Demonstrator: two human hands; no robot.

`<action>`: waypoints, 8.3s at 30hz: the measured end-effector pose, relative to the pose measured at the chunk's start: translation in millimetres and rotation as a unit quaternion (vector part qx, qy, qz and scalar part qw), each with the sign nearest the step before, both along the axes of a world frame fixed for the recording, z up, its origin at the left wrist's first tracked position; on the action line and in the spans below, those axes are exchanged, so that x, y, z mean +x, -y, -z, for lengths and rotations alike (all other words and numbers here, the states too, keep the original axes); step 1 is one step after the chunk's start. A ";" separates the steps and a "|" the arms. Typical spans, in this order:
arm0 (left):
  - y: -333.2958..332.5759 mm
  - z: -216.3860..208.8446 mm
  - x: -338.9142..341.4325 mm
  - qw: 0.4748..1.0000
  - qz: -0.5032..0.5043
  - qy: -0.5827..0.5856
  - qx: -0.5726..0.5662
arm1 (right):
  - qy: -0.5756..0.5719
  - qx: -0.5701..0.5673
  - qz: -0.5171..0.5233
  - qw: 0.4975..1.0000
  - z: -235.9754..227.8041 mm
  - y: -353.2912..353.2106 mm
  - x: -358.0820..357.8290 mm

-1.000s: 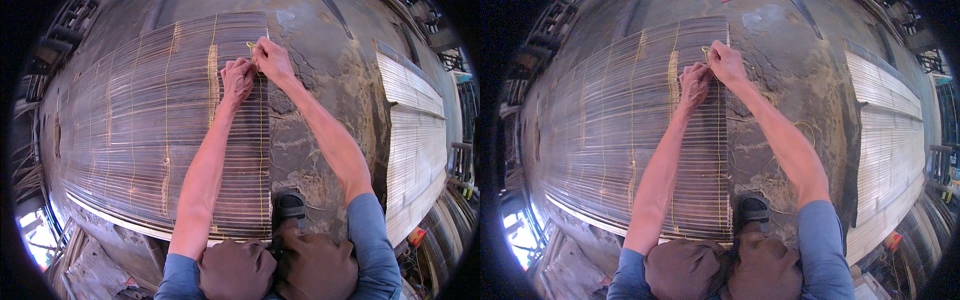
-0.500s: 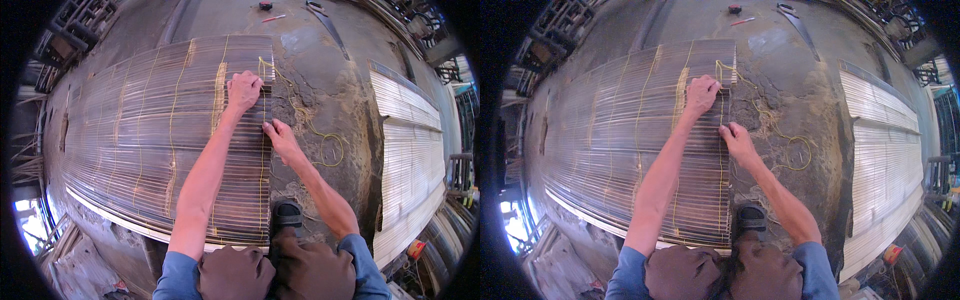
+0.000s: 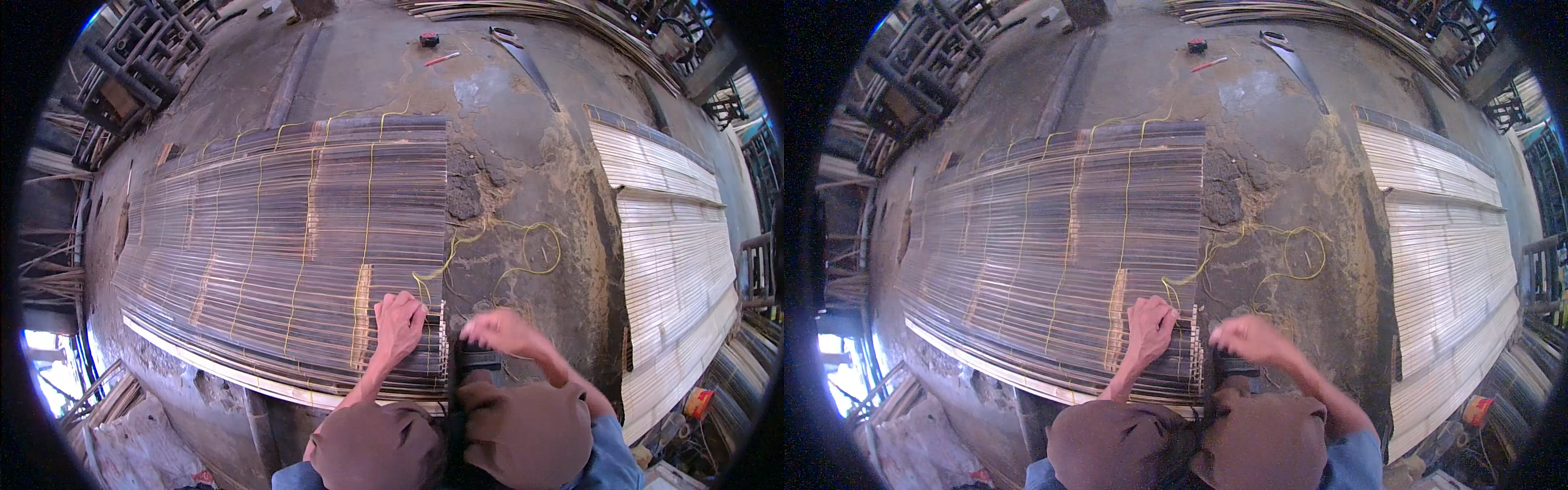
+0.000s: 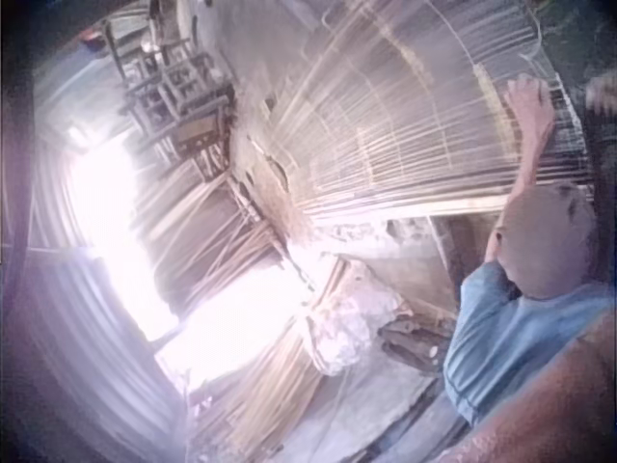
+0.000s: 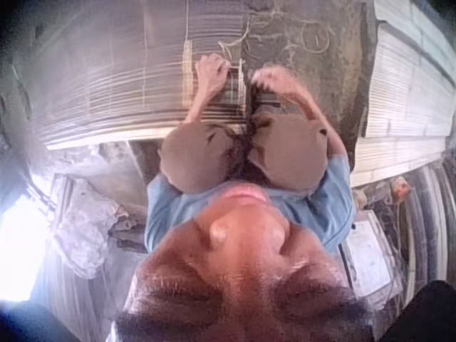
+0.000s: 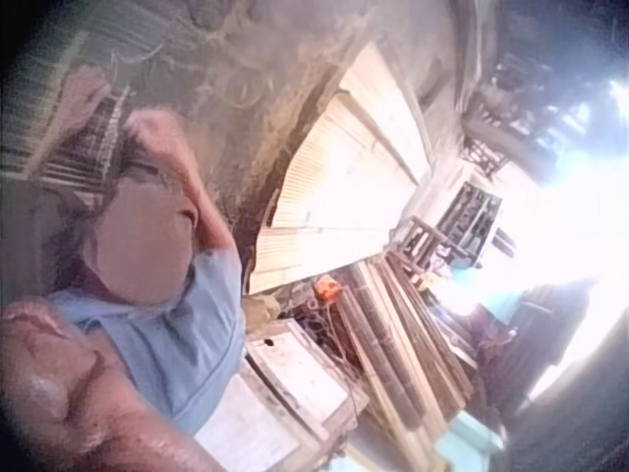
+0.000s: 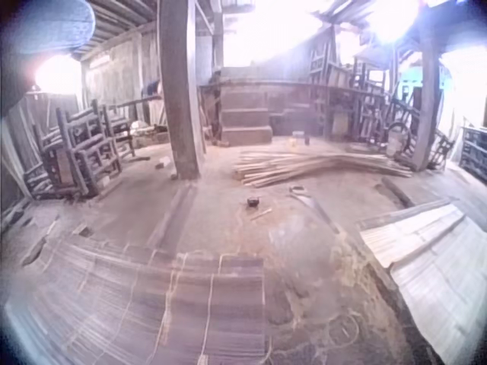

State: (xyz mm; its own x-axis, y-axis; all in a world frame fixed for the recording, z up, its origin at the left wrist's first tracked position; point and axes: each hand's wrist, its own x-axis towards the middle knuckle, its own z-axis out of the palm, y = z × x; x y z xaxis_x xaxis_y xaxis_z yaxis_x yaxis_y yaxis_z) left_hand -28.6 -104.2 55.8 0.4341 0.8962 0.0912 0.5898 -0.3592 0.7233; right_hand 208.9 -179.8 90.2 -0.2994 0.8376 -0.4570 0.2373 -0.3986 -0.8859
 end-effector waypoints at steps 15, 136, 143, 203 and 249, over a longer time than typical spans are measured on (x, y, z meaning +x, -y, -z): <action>-1.1 -0.2 -0.5 0.999 0.011 -0.032 -0.021 | -0.154 -0.096 0.435 0.882 127.2 -366.6 57.2; -14.7 10.0 3.5 0.999 0.027 -0.025 0.019 | 0.015 0.106 0.056 0.993 33.6 -86.5 -48.9; -12.8 4.8 9.4 0.998 0.013 -0.069 0.000 | 0.163 0.145 0.115 0.969 34.7 -74.6 -49.0; -42.9 -3.8 7.4 0.990 0.048 -0.031 0.127 | 0.153 0.193 0.233 0.941 45.3 -85.6 -39.9; -53.4 13.2 13.4 0.990 0.099 -0.096 -0.003 | 0.092 0.232 0.157 0.955 48.7 -106.9 -45.5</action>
